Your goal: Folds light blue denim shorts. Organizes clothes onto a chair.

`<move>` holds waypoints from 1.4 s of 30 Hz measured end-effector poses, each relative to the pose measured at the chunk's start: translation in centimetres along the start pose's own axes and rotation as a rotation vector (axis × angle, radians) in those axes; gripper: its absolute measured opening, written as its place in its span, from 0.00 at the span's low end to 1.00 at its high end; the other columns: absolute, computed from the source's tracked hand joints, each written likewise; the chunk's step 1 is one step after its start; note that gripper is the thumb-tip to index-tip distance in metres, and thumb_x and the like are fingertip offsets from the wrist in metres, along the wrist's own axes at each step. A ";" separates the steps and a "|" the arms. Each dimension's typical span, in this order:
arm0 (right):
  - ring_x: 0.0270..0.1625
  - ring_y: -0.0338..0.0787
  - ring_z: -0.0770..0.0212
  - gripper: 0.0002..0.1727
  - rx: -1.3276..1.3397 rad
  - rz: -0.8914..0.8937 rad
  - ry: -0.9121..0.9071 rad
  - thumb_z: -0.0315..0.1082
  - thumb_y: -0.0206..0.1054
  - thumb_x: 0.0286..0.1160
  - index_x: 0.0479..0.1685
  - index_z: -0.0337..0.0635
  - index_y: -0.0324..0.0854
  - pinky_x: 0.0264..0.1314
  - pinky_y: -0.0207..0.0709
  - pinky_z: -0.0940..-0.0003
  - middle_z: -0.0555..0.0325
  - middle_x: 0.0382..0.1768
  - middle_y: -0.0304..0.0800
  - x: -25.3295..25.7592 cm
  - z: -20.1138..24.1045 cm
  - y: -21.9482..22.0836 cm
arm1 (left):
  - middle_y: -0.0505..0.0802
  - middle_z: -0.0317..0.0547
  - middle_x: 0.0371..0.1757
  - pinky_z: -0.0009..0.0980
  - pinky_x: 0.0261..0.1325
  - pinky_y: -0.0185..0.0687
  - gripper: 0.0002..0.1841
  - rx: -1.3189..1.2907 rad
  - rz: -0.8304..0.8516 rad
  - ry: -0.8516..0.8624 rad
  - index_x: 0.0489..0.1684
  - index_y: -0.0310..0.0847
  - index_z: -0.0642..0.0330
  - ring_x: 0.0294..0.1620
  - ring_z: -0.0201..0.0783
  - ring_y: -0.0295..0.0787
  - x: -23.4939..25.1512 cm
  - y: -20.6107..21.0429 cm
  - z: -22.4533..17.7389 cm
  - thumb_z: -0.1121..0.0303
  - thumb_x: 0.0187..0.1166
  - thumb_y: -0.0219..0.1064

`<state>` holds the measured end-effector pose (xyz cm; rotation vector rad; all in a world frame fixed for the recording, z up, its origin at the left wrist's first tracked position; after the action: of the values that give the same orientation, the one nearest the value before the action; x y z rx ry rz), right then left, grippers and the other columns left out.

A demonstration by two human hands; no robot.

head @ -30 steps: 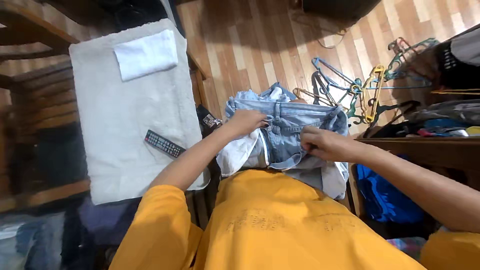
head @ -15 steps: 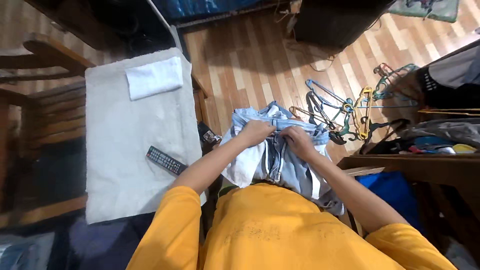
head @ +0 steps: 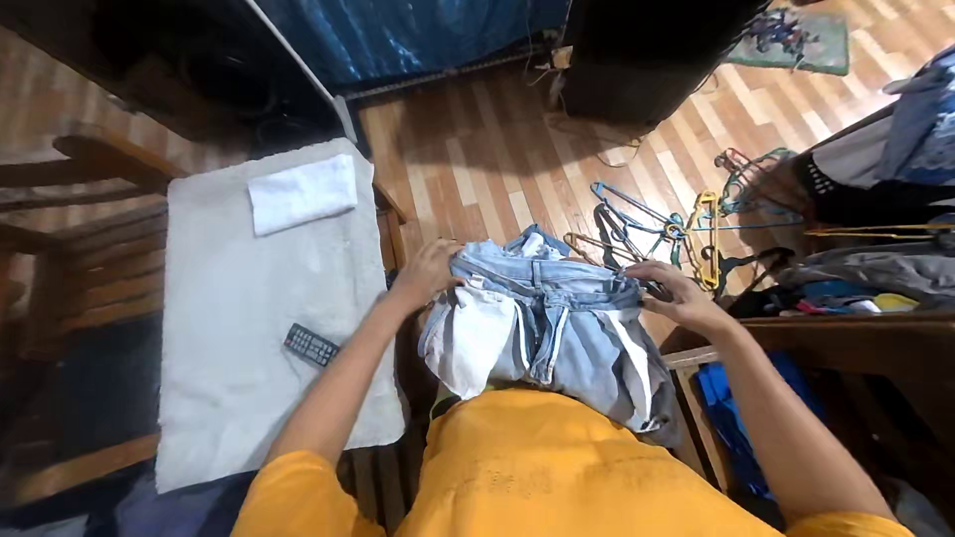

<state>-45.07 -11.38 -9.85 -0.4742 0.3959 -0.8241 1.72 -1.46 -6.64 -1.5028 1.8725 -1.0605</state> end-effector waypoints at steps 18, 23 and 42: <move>0.49 0.92 0.43 0.05 -0.406 0.303 -0.085 0.17 0.68 0.73 0.41 0.30 0.88 0.59 0.82 0.41 0.41 0.43 0.92 3.1 6.5 -2.0 | 0.91 0.61 0.36 0.54 0.47 0.89 0.11 0.362 0.153 0.442 0.46 0.83 0.71 0.41 0.61 0.94 3.5 -2.6 -1.4 0.70 0.88 0.60; 0.53 0.91 0.42 0.08 -0.336 0.087 -0.128 0.21 0.71 0.72 0.47 0.31 0.88 0.61 0.83 0.39 0.39 0.48 0.91 3.7 2.3 1.2 | 0.92 0.64 0.36 0.60 0.48 0.85 0.15 0.315 0.272 0.164 0.46 0.84 0.71 0.43 0.65 0.93 4.4 -0.4 -0.6 0.65 0.89 0.60; 0.52 0.90 0.59 0.23 -0.279 -0.845 -0.285 0.38 0.73 0.78 0.59 0.25 0.76 0.60 0.84 0.59 0.40 0.50 0.87 0.4 13.8 -6.0 | 0.92 0.67 0.49 0.41 0.59 0.86 0.18 -0.023 -0.798 -0.079 0.59 0.76 0.80 0.51 0.48 0.93 3.8 -7.1 -8.0 0.68 0.86 0.62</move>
<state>-41.42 -11.76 4.69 -1.0396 0.0228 -1.4984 -1.54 -3.63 4.03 -2.3462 1.2228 -1.2681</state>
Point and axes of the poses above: each hand's wrist, its own x-axis towards the middle knuckle, its own y-axis out of the palm, z = x × y, the point moved 1 cm from there along x, towards the middle knuckle
